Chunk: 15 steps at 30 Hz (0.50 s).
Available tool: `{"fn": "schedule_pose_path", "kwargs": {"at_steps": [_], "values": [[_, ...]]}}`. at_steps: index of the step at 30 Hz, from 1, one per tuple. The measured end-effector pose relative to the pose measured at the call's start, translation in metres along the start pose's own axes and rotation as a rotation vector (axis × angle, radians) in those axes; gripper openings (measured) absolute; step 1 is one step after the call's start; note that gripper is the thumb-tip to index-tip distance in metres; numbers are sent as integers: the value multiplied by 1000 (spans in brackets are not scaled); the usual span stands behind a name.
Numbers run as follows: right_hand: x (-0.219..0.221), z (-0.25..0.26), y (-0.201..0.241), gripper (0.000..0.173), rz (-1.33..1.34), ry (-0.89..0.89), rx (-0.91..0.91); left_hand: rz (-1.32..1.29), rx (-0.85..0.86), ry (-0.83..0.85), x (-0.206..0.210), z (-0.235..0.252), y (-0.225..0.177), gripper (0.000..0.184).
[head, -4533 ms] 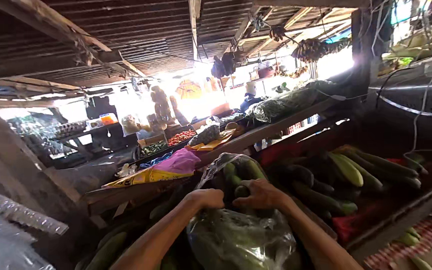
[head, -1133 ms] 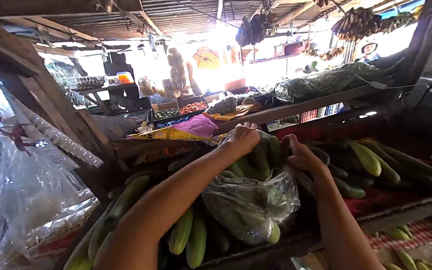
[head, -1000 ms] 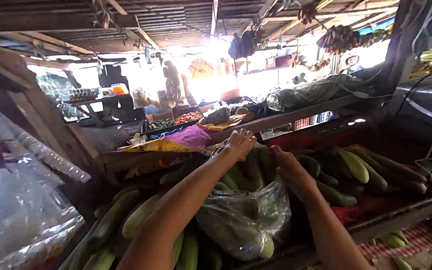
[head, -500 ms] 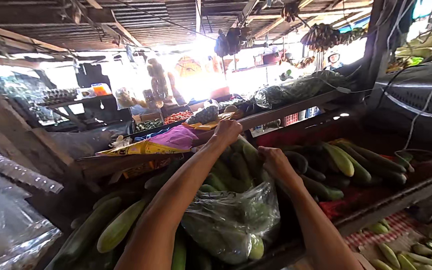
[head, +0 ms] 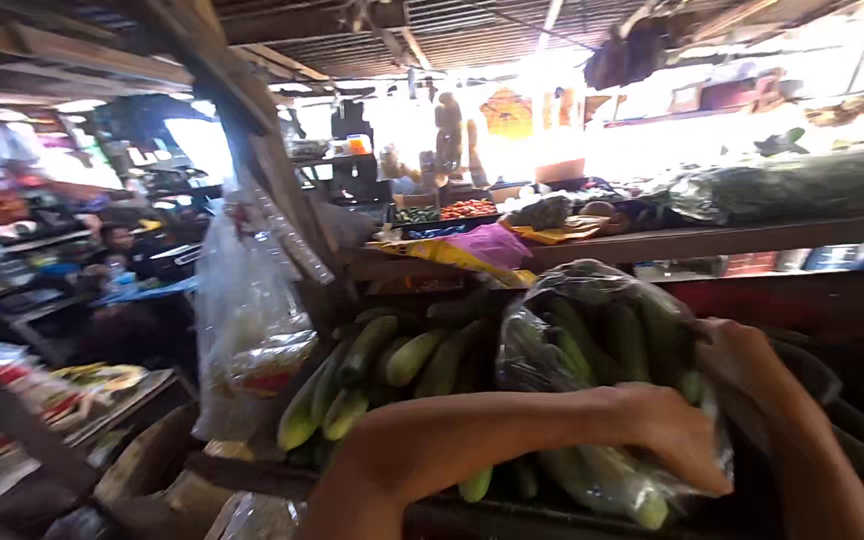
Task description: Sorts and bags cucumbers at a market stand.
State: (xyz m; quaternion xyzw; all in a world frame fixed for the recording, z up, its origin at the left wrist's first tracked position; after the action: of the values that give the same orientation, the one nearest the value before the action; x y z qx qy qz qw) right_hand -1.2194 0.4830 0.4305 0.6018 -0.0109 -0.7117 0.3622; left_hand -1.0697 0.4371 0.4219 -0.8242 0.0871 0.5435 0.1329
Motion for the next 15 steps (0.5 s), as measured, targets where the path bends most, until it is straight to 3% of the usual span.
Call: {"fn": "schedule_pose_path", "kwargs": {"at_steps": [5, 10, 12, 15], "values": [[2, -1, -6, 24, -11, -46, -6, 31, 6, -162, -49, -23, 30, 55], [3, -4, -6, 25, -48, -42, 43, 212, -85, -202, -97, -124, 94, 39], [3, -5, -9, 25, -61, -34, 51, 287, -149, -222, -94, -165, 120, 32], [5, -5, -9, 26, -60, -26, 47, 359, -223, -303, -53, -208, 147, 23]]}}
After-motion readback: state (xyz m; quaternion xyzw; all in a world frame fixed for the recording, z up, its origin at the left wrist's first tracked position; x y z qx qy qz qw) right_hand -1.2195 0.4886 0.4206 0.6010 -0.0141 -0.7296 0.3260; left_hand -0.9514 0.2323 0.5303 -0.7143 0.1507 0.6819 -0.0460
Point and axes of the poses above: each hand's wrist, its own z-axis towards the middle knuckle, its own x-axis out of the palm, y = z × x, the point moved 9 cm from there along z, towards the middle knuckle, and after that the axes turned 4 degrees about z, right-handed, at the moved point
